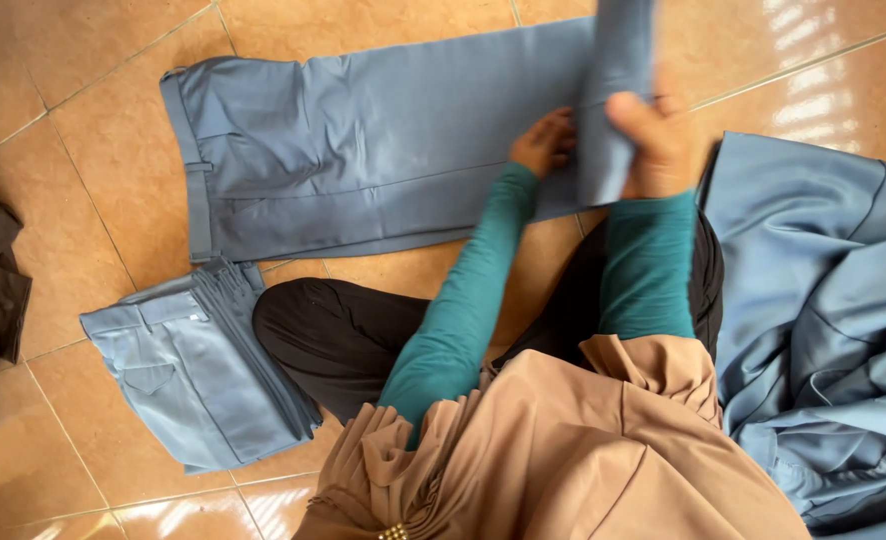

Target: A person sits on the floor and folds several pairs of blue pants, stacking them neatly after each fold.

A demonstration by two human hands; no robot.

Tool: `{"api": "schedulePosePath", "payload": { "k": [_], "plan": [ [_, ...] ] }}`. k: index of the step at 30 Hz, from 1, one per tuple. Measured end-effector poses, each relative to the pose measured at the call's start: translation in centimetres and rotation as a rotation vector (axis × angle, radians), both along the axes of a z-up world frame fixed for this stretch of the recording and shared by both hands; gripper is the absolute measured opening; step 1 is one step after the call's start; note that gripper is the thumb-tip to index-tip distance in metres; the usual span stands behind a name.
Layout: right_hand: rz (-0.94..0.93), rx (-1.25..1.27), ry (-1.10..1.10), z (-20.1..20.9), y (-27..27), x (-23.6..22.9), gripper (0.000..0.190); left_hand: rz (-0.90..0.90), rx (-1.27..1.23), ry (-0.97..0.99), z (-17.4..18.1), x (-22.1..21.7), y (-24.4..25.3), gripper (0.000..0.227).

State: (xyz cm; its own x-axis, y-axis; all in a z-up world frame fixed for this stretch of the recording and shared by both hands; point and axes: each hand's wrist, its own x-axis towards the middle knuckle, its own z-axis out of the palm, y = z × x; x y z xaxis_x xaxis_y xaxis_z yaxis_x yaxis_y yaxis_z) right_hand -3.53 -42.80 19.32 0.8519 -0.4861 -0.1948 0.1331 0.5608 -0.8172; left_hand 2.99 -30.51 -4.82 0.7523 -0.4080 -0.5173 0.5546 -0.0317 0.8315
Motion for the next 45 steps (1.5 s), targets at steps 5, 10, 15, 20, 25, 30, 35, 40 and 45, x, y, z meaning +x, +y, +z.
{"api": "schedulePosePath", "payload": {
  "k": [5,10,15,20,25,30,35,40,45],
  "plan": [
    [0.595,-0.338,-0.062,0.0,10.8,3.9,0.067,0.484,-0.387,0.385,-2.0,4.6,15.1,0.078],
    [0.651,-0.387,0.106,-8.9,13.5,4.1,0.060,0.570,-0.078,0.317,-2.2,6.4,23.7,0.087],
    [0.455,-0.841,0.248,-12.6,9.5,4.3,0.042,0.062,0.647,-0.189,-6.7,6.9,25.7,0.065],
    [0.109,-1.669,0.024,-13.9,9.5,4.7,0.046,0.008,1.050,-0.285,0.9,6.1,23.1,0.076],
    [0.267,-1.899,0.151,-18.8,12.0,5.9,0.049,-0.129,1.274,-0.849,4.9,2.8,16.2,0.076],
    [0.331,-1.840,0.547,-15.7,4.2,7.8,0.055,-0.377,1.471,-0.863,5.1,1.5,15.6,0.067],
    [0.215,-1.674,1.122,-14.5,-2.0,8.5,0.060,-0.405,1.462,-0.801,6.3,1.5,15.6,0.065],
    [0.331,-1.859,0.560,-12.9,5.1,8.3,0.058,-0.297,1.463,-0.903,5.1,1.3,15.8,0.068],
    [0.362,-1.827,0.509,-14.7,3.8,7.6,0.051,-0.091,1.496,-0.859,4.9,0.6,17.2,0.062]
  ]
}}
